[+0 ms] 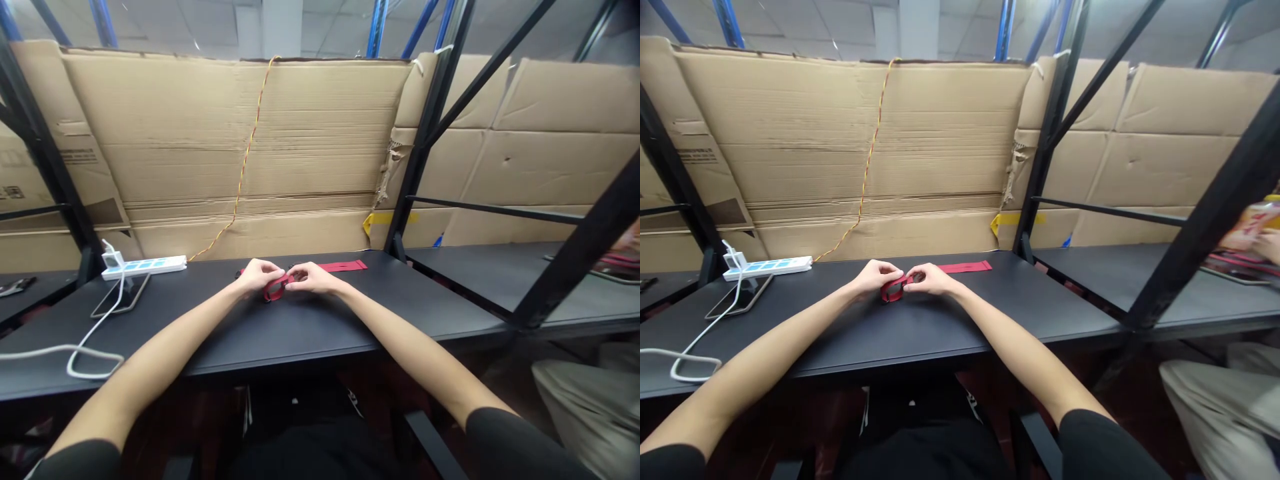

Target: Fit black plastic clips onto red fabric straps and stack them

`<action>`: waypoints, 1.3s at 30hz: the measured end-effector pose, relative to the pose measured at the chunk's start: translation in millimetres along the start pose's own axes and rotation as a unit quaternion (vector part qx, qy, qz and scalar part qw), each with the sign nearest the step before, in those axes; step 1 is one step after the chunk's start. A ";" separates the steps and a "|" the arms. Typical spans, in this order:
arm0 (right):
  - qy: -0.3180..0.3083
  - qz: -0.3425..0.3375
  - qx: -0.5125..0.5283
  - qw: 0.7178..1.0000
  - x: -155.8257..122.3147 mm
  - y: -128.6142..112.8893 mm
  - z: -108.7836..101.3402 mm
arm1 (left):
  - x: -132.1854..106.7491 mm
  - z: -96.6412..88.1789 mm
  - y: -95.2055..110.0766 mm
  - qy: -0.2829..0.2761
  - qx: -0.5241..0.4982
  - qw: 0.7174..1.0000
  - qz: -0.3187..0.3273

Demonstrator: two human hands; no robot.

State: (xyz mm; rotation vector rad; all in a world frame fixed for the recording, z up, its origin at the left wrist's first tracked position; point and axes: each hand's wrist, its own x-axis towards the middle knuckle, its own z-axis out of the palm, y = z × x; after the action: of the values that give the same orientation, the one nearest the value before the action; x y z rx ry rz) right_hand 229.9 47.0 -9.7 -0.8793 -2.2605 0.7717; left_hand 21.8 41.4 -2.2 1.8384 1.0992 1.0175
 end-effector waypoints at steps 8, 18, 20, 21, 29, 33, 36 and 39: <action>0.065 -0.011 0.154 0.986 4.5 1.1 9.5 | -2.9 2.2 6.3 0.009 -0.009 0.999 -0.032; 0.083 -0.012 0.221 0.972 3.8 0.6 10.5 | -2.2 -0.3 6.9 -0.007 -0.050 0.999 -0.014; 0.078 -0.017 0.219 0.972 3.4 -0.8 9.2 | -2.3 -0.5 6.2 -0.013 -0.068 0.998 -0.014; 0.073 -0.021 0.217 0.973 3.1 -1.9 8.5 | -2.4 -0.4 5.7 -0.013 -0.074 0.997 -0.013; 0.037 -0.020 0.223 0.974 0.1 -10.8 6.5 | -4.6 3.3 4.8 0.010 -0.093 0.996 0.015; 0.042 -0.018 0.225 0.973 0.0 -11.5 7.6 | -3.3 3.3 4.5 0.023 -0.117 0.993 0.013; 0.051 -0.015 0.250 0.967 0.8 -9.6 6.4 | -0.8 2.7 3.5 0.042 -0.130 0.990 0.017; 0.067 0.003 0.302 0.951 2.4 -4.6 4.6 | 0.1 2.5 3.8 0.055 -0.140 0.988 0.024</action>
State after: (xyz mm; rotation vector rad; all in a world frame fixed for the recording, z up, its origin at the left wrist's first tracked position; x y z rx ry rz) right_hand 223.4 44.6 -8.7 -0.6145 -1.7406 1.2721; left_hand 25.3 39.7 0.2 1.6055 0.9255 1.2480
